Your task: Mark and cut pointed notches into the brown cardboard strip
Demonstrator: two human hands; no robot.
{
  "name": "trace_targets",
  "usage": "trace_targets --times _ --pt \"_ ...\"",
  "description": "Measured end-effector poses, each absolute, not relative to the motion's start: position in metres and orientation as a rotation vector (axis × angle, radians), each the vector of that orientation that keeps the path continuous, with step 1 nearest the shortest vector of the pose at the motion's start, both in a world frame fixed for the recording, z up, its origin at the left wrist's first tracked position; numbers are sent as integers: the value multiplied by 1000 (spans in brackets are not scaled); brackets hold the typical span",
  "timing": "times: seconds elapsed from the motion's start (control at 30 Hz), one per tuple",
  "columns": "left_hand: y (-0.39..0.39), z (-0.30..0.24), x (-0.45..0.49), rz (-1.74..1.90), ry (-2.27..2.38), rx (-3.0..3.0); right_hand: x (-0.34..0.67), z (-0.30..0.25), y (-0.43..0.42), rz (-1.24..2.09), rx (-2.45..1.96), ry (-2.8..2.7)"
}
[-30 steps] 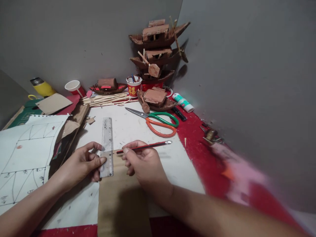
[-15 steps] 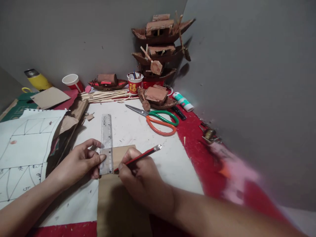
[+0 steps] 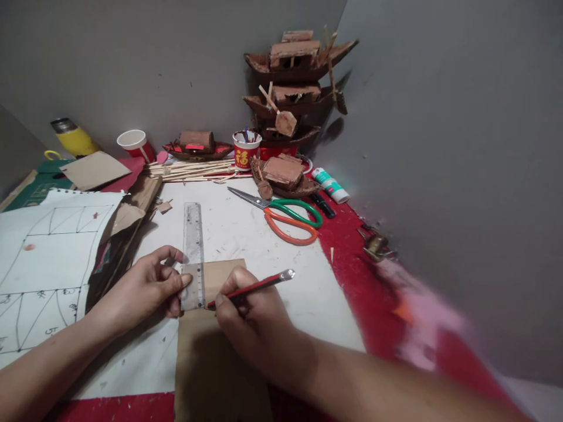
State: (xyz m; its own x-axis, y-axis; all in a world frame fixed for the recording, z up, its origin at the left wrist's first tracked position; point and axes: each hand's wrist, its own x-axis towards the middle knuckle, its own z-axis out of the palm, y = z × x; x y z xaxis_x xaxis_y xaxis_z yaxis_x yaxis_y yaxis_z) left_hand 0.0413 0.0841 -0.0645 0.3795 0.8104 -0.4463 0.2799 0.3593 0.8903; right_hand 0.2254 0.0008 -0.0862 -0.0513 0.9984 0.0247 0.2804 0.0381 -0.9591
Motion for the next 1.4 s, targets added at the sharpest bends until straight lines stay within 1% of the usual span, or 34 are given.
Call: trace_targets --times 0.47,0.7,0.97,1.17,1.4 --pt "84 -64 42 464 1176 1225 223 -80 1 894 -1277 -1677" --pt "84 -64 41 475 1169 1216 223 -76 1 835 -1305 -1735" --pt "84 -64 42 470 1172 1214 225 -84 -1 914 -1288 -1727" --pt "84 -65 41 469 1178 1223 225 -84 -1 860 -1291 -1744" --pt "84 -65 41 474 1172 1212 224 -83 1 882 -1268 -1745"
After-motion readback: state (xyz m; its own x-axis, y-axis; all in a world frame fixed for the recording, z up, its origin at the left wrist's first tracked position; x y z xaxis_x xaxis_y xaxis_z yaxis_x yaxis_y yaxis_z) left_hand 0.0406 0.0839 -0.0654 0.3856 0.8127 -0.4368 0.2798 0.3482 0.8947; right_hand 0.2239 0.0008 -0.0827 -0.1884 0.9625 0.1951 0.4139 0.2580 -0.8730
